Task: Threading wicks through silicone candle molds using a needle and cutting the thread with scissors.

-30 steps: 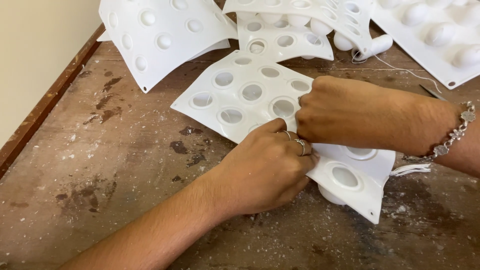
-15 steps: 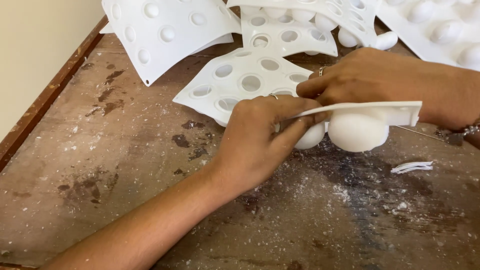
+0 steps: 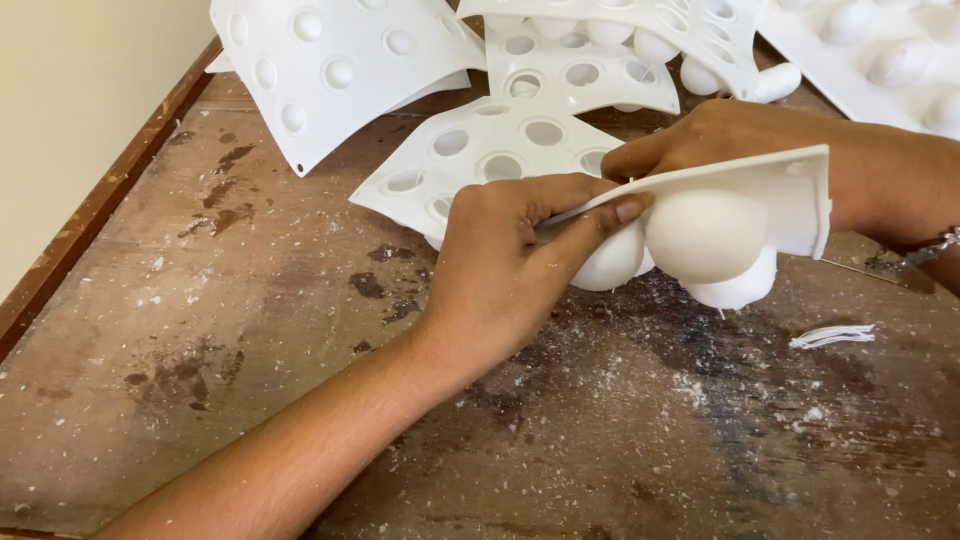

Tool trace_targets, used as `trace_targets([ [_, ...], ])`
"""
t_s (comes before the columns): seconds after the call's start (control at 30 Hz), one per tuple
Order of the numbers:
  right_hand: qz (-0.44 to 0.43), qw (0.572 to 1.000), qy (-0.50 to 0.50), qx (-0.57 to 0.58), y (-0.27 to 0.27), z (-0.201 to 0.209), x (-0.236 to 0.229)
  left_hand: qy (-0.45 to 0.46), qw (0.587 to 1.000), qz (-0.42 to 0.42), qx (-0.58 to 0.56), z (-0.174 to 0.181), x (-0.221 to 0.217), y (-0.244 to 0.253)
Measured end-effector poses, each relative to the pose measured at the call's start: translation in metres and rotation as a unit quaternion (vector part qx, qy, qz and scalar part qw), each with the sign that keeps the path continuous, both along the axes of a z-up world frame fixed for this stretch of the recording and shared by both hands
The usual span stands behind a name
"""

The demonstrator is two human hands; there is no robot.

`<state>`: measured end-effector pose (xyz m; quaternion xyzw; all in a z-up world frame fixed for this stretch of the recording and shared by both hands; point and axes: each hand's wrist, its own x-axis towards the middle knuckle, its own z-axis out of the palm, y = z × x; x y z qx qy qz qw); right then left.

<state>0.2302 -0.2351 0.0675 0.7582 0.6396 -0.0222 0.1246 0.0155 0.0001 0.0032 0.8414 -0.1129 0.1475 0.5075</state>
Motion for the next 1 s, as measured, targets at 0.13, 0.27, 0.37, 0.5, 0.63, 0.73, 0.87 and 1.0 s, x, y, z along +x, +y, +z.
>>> trace_targets([
  [0.13, -0.005, 0.999, 0.033, 0.038, -0.012, -0.004, -0.005, 0.013, 0.999, 0.000, -0.029, 0.002, 0.001, 0.001],
  [0.27, -0.008, 0.995, 0.065, 0.077, -0.012, -0.009, -0.010, 0.022, 0.999, 0.010, -0.037, 0.007, -0.002, -0.001],
  [0.37, -0.010, 0.990, 0.088, 0.106, -0.010, -0.017, -0.011, 0.015, 0.999, 0.005, -0.047, 0.005, -0.002, -0.001],
  [0.5, -0.015, 0.982, 0.119, 0.144, -0.009, -0.035, -0.016, 0.018, 0.998, -0.005, -0.062, 0.006, -0.002, -0.001],
  [0.63, -0.023, 0.972, 0.148, 0.181, -0.001, -0.033, -0.039, 0.036, 0.998, -0.008, -0.046, -0.001, -0.002, 0.000],
  [0.73, -0.101, 0.948, 0.202, 0.223, 0.002, -0.028, -0.062, 0.052, 0.998, -0.008, -0.043, -0.002, -0.002, -0.001],
  [0.87, -0.122, 0.867, 0.406, 0.263, -0.047, -0.042, -0.067, 0.039, 0.997, 0.012, -0.070, -0.005, -0.001, 0.000],
  [1.0, -0.071, 0.934, 0.302, 0.178, -0.085, -0.077, -0.060, 0.067, 0.987, 0.003, -0.144, -0.009, 0.000, -0.002],
])
